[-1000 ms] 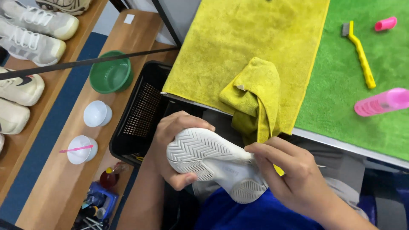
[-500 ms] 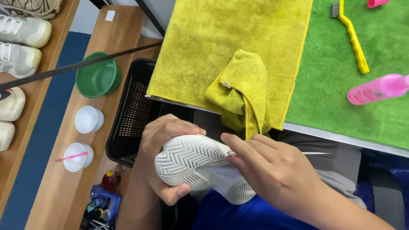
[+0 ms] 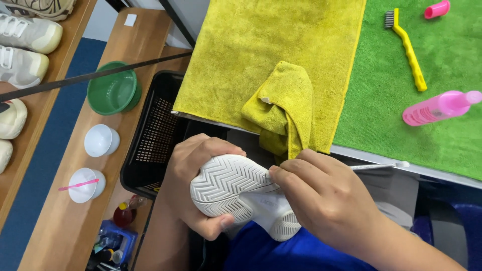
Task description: Cleaning the sole of a sneaker using a brush, cloth, and a metal pick to remove dirt and debris from the tread.
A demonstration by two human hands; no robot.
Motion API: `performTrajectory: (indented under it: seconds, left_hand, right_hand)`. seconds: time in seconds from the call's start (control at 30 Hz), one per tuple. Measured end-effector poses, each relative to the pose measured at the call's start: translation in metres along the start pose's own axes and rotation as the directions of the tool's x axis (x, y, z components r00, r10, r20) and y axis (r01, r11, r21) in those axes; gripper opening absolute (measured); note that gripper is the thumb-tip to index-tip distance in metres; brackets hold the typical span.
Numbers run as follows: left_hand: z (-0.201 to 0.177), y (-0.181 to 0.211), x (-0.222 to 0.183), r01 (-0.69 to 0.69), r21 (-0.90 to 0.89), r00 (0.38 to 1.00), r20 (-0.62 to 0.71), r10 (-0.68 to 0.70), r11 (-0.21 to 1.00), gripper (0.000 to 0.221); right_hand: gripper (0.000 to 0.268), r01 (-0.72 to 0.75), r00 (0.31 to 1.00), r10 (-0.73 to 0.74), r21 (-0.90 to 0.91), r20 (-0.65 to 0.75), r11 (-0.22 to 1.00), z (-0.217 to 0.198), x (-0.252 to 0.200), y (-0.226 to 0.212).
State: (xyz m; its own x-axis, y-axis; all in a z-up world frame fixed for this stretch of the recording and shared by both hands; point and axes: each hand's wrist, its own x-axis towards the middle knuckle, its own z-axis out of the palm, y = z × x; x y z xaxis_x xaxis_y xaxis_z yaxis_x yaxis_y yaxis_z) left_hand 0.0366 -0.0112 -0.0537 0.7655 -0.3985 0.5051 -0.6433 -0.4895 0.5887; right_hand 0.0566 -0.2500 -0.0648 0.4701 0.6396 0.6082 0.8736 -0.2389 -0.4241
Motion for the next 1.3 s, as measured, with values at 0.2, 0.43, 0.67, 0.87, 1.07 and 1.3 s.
performTrajectory:
  seconds: [0.2, 0.43, 0.67, 0.87, 1.07, 1.3]
  left_hand:
    - [0.001, 0.004, 0.004, 0.063, 0.049, 0.997, 0.04, -0.065, 0.997, 0.067]
    - [0.009, -0.003, 0.003, 0.051, 0.091, 0.996, 0.07, -0.058, 0.995, 0.069]
    - [0.007, -0.009, 0.002, 0.049, 0.033, 0.998, 0.033, -0.05, 0.998, 0.07]
    - [0.004, -0.02, -0.007, 0.086, -0.039, 0.996, -0.001, -0.087, 0.995, 0.071]
    - [0.003, -0.02, -0.009, 0.077, -0.06, 0.997, -0.004, -0.078, 0.995, 0.07]
    - [0.003, -0.014, -0.005, 0.065, -0.036, 0.998, 0.001, -0.065, 0.997, 0.071]
  right_hand:
    - [0.021, 0.074, 0.994, -0.059, -0.167, 0.094, 0.983, -0.005, 0.004, -0.001]
    - [0.019, 0.417, 0.902, -0.25, -0.557, 0.353, 0.719, -0.005, 0.003, -0.001]
    - [0.023, 0.243, 0.941, -0.176, -0.216, 0.291, 0.946, -0.013, 0.006, 0.016]
    - [0.007, -0.189, 0.982, 0.189, 0.023, -0.011, 0.982, -0.01, -0.001, 0.012]
    - [0.012, -0.117, 0.993, 0.117, 0.023, 0.027, 0.993, 0.008, -0.01, 0.015]
    - [0.014, -0.029, 0.999, 0.029, 0.001, 0.042, 1.0, 0.009, -0.003, 0.015]
